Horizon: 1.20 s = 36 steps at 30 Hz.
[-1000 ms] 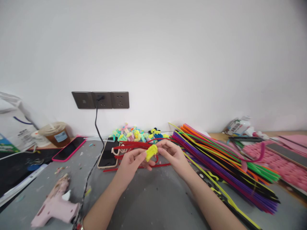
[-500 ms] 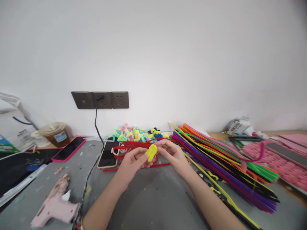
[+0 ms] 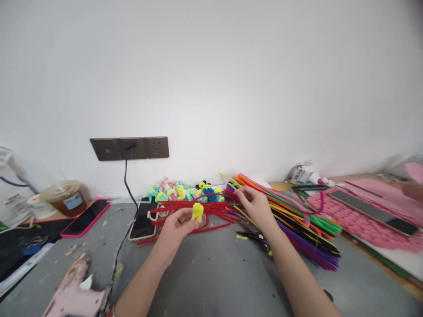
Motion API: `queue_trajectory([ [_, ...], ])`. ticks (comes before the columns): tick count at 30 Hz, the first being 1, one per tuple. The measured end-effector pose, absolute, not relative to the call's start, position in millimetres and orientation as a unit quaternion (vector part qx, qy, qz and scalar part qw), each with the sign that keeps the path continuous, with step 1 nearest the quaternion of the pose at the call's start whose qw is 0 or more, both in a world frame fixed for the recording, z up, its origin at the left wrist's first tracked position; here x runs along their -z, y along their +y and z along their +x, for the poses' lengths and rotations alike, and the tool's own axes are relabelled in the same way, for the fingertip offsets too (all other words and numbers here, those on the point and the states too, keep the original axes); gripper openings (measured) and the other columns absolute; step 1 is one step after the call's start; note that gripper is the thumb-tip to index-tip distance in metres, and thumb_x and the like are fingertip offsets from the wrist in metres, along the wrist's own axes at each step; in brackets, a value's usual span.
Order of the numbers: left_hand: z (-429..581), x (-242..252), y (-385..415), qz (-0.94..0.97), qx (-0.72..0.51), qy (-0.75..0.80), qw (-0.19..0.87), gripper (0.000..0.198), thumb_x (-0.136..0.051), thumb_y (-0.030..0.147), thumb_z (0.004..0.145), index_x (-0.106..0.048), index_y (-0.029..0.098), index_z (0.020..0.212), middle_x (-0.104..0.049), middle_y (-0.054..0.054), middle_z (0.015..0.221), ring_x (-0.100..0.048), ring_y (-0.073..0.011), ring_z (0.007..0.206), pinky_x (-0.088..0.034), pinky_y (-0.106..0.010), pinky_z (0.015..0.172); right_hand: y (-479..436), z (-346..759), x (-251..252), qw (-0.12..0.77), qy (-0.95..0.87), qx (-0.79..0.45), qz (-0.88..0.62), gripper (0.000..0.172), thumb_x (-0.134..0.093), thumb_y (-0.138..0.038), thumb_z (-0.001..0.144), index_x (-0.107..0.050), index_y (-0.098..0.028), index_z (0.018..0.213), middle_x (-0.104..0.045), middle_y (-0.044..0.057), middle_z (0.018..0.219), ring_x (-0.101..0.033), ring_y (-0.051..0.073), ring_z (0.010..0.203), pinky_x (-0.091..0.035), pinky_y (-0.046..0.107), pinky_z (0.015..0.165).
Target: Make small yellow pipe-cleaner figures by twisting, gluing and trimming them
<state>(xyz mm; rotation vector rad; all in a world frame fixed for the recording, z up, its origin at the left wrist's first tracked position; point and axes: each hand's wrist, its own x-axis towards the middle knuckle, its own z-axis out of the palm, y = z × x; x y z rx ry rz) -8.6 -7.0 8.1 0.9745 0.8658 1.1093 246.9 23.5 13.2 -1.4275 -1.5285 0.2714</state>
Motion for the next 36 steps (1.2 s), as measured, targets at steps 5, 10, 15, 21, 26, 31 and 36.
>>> queue_trajectory([
  [5,-7,-5,-5,0.43,-0.492,0.387,0.65,0.041,-0.09,0.029,0.056,-0.071,0.015,0.09,-0.077,-0.007,0.095,-0.07,-0.0194,0.091,-0.053,-0.026,0.082,22,285,-16,0.457,-0.563,-0.028,-0.688,0.032,-0.053,-0.044,0.085,-0.067,-0.017,0.076,-0.063,0.005,0.061,-0.055,0.02,0.057,-0.038,0.031,0.058],
  [10,-7,-8,-7,0.396,-0.479,0.388,0.681,0.045,-0.088,0.035,0.059,-0.068,0.014,0.093,-0.078,-0.008,0.089,-0.073,-0.0215,0.084,-0.055,-0.029,0.078,26,297,-5,0.382,-0.557,-0.024,-0.737,0.019,-0.063,-0.036,0.078,-0.071,-0.02,0.071,-0.073,0.008,0.072,-0.065,0.025,0.068,-0.041,0.032,0.062],
  [15,-7,-12,-8,0.389,-0.471,0.387,0.691,0.045,-0.09,0.035,0.058,-0.068,0.014,0.09,-0.078,-0.008,0.086,-0.074,-0.0204,0.082,-0.055,-0.026,0.074,30,306,2,0.342,-0.537,-0.006,-0.771,0.007,-0.067,-0.023,0.071,-0.072,-0.021,0.067,-0.071,0.006,0.066,-0.064,0.025,0.069,-0.038,0.033,0.063],
  [21,-7,-10,-7,0.389,-0.476,0.386,0.688,0.044,-0.09,0.034,0.057,-0.068,0.014,0.089,-0.078,-0.008,0.085,-0.074,-0.019,0.078,-0.056,-0.025,0.071,26,305,-11,0.369,-0.563,0.004,-0.74,0.011,-0.065,-0.024,0.071,-0.065,-0.021,0.059,-0.06,-0.001,0.057,-0.056,0.019,0.06,-0.038,0.031,0.063],
  [26,-7,-12,-8,0.382,-0.479,0.391,0.687,0.044,-0.089,0.036,0.058,-0.068,0.014,0.09,-0.078,-0.008,0.085,-0.074,-0.0193,0.078,-0.056,-0.025,0.072,0,295,-57,0.634,-0.47,0.187,-0.585,0.02,-0.058,-0.036,0.086,-0.055,-0.02,0.076,-0.047,-0.004,0.064,-0.044,0.014,0.057,-0.037,0.028,0.058],
  [31,-6,-11,-9,0.383,-0.475,0.391,0.689,0.049,-0.089,0.039,0.059,-0.068,0.012,0.095,-0.078,-0.011,0.091,-0.074,-0.0202,0.08,-0.055,-0.025,0.072,-7,274,-84,0.846,-0.385,-0.018,-0.369,0.045,-0.059,-0.046,0.089,-0.032,-0.024,0.06,-0.027,-0.01,0.047,-0.024,0.01,0.041,-0.023,0.024,0.043],
  [36,-4,-10,-9,0.377,-0.483,0.386,0.69,0.045,-0.088,0.037,0.061,-0.069,0.013,0.094,-0.078,-0.012,0.096,-0.074,-0.0211,0.084,-0.055,-0.026,0.075,11,245,-45,0.716,-0.41,-0.431,-0.366,0.06,-0.049,-0.073,0.083,-0.05,-0.021,0.055,-0.032,-0.008,0.035,-0.028,0.008,0.032,-0.023,0.023,0.037],
])
